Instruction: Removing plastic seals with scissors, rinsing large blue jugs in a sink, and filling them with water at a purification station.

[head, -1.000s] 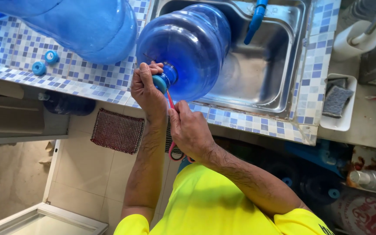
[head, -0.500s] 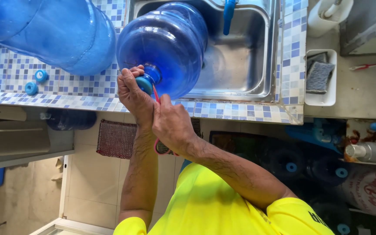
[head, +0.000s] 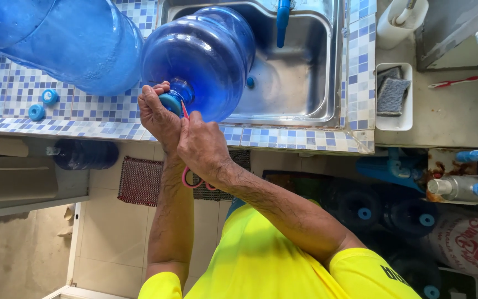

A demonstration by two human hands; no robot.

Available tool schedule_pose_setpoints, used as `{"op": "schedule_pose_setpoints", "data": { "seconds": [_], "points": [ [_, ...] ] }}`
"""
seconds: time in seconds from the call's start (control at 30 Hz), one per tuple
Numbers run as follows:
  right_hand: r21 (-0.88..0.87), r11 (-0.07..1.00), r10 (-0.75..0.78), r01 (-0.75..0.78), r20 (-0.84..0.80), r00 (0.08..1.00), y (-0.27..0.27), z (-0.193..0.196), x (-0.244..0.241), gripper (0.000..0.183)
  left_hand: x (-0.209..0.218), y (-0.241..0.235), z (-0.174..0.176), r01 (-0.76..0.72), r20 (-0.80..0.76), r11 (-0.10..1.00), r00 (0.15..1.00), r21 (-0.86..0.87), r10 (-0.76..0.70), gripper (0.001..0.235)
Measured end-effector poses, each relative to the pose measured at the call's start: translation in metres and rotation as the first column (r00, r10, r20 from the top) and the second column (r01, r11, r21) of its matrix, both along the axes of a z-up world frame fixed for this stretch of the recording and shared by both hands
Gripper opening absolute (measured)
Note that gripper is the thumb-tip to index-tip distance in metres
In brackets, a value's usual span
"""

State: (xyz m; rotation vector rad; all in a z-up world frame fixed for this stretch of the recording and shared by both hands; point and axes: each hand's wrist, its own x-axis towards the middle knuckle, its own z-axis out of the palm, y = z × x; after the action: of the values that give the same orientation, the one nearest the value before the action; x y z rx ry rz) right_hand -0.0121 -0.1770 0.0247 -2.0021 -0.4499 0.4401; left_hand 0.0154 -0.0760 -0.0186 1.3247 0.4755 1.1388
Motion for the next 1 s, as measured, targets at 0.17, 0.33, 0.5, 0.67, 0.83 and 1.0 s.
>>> {"op": "schedule_pose_setpoints", "data": {
  "seconds": [0.17, 0.33, 0.5, 0.67, 0.83, 1.0],
  "points": [
    [-0.055, 0.998, -0.011, 0.012, 0.014, 1.000, 0.008, -0.002, -0.001, 0.041, -0.003, -0.001, 0.000, -0.026, 0.002, 0.999, 1.000, -0.024, 0.026, 0.033],
    [-0.040, 0.999, -0.016, 0.016, -0.001, 1.000, 0.012, 0.001, 0.005, 0.040, 0.003, 0.011, -0.012, -0.018, 0.013, 0.999, 1.000, -0.034, 0.019, 0.033],
    [-0.065, 0.998, 0.012, -0.013, -0.008, 1.000, 0.021, -0.007, 0.011, 0.045, 0.000, 0.000, 0.004, -0.072, 0.010, 0.992, 0.997, -0.099, 0.073, 0.032],
    [-0.126, 0.992, 0.007, -0.006, 0.005, 1.000, 0.024, -0.004, 0.015, 0.051, 0.003, 0.001, 0.001, -0.101, 0.038, 0.986, 0.994, -0.136, 0.107, 0.031],
    [-0.094, 0.995, -0.032, 0.035, 0.040, 0.999, 0.046, -0.021, 0.015, 0.054, 0.004, -0.001, -0.007, -0.159, 0.129, 0.982, 0.977, -0.105, 0.172, 0.028],
    [0.038, 0.994, -0.102, 0.098, 0.106, 0.989, 0.002, 0.004, 0.046, 0.054, -0.004, -0.022, 0.001, -0.147, 0.032, 0.989, 0.989, 0.019, 0.147, 0.032]
  ]
}}
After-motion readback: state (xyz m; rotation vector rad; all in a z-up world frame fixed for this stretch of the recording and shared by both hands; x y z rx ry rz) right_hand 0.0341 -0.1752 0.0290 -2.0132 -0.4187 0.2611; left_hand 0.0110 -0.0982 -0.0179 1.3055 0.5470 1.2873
